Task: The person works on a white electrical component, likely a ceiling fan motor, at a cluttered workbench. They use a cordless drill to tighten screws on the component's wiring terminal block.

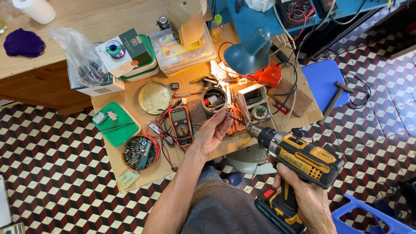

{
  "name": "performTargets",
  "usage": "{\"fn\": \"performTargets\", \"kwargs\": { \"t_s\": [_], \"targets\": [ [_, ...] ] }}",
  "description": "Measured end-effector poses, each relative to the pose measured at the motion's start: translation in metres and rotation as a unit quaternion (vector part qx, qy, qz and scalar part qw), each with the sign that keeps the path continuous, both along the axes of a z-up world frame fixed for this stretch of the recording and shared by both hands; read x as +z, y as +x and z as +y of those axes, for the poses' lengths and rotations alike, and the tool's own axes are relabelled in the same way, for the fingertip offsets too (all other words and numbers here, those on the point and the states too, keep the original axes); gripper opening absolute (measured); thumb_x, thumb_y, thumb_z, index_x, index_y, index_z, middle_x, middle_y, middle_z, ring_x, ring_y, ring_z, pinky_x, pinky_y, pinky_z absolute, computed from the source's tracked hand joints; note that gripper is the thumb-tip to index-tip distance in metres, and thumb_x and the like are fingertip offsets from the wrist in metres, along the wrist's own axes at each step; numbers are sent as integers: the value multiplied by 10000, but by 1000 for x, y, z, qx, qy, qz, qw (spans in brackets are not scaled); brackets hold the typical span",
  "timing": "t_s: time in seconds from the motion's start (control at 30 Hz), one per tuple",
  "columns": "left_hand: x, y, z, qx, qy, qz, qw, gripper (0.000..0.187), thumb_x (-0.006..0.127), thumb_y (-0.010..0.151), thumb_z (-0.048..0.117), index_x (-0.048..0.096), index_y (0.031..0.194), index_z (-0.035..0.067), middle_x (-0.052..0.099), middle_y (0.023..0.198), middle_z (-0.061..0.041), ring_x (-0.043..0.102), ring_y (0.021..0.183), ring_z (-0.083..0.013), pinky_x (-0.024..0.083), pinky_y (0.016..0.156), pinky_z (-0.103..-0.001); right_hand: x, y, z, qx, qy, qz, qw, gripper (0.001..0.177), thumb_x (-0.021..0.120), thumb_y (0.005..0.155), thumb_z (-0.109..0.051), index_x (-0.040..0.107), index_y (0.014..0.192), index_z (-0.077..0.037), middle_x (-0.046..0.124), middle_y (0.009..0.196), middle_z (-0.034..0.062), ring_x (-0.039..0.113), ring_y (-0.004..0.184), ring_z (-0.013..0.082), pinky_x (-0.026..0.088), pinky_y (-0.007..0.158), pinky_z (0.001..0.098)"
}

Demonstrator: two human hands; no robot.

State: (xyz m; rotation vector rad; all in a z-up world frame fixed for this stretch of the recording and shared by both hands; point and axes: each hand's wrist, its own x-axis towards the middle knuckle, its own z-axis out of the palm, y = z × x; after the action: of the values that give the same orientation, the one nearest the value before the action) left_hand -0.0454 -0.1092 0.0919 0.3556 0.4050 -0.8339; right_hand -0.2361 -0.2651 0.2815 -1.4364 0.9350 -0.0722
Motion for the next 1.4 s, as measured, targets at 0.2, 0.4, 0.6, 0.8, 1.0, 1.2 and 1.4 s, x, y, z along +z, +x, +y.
{"fn": "performTargets", "kwargs": {
  "t_s": [0.2, 0.4, 0.6, 0.8, 1.0, 1.2, 1.4],
  "targets": [
    [0, -7, -2, -31, -21, -27, 999, 189, 672, 990, 87, 692, 1157, 0, 754, 1021, -117, 758, 932, -180, 627, 852, -244, -10, -13, -5, -13, 19, -46, 999, 293, 718, 866, -101, 740, 1107, 63, 734, 770, 181, 656, 560, 187, 546, 477, 288],
    [17, -8, -4, -37, -41, -55, 997, 192, 668, 978, 78, 699, 1152, 2, 758, 1029, -116, 757, 934, -176, 623, 859, -241, -13, -20, -9, -28, 41, -69, 996, 299, 706, 875, -75, 723, 1132, 78, 748, 888, 284, 669, 581, 196, 561, 481, 304],
    [18, -8, -7, -44, -38, -80, 995, 167, 645, 1015, 86, 691, 1149, -2, 750, 1033, -129, 753, 951, -188, 620, 876, -249, -17, -25, -15, -57, 75, -98, 991, 320, 694, 876, -82, 677, 1154, 74, 755, 1010, 334, 678, 601, 202, 573, 464, 307],
    [20, -6, -12, -52, -27, -97, 994, 152, 648, 1001, 81, 689, 1128, 7, 746, 1032, -125, 755, 952, -189, 622, 872, -253, -15, -30, -19, -71, 98, -145, 982, 344, 681, 896, -78, 644, 1203, 73, 732, 1064, 361, 690, 626, 209, 593, 476, 316],
    [35, -6, -20, -80, 33, -142, 986, 155, 650, 1000, 91, 680, 1127, 7, 752, 1054, -112, 751, 941, -166, 620, 865, -247, -13, -38, -27, -76, 101, -146, 981, 334, 679, 900, -78, 652, 1205, 54, 738, 1057, 335, 689, 625, 207, 590, 473, 314],
    [52, -8, -34, -110, 74, -214, 968, 206, 675, 990, 104, 665, 1182, 32, 733, 1055, -81, 739, 909, -143, 620, 838, -245, -8, -53, -37, -88, 66, -107, 988, 303, 681, 890, -50, 662, 1173, 58, 742, 1035, 276, 680, 628, 213, 590, 493, 329],
    [65, -16, -60, -154, 69, -220, 961, 279, 683, 973, 109, 636, 1238, 36, 732, 1046, -88, 742, 925, -150, 633, 863, -259, -12, -81, -43, -104, 51, -90, 989, 291, 682, 896, -42, 704, 1165, 67, 780, 1060, 246, 663, 644, 199, 587, 547, 315]
  ]
}}
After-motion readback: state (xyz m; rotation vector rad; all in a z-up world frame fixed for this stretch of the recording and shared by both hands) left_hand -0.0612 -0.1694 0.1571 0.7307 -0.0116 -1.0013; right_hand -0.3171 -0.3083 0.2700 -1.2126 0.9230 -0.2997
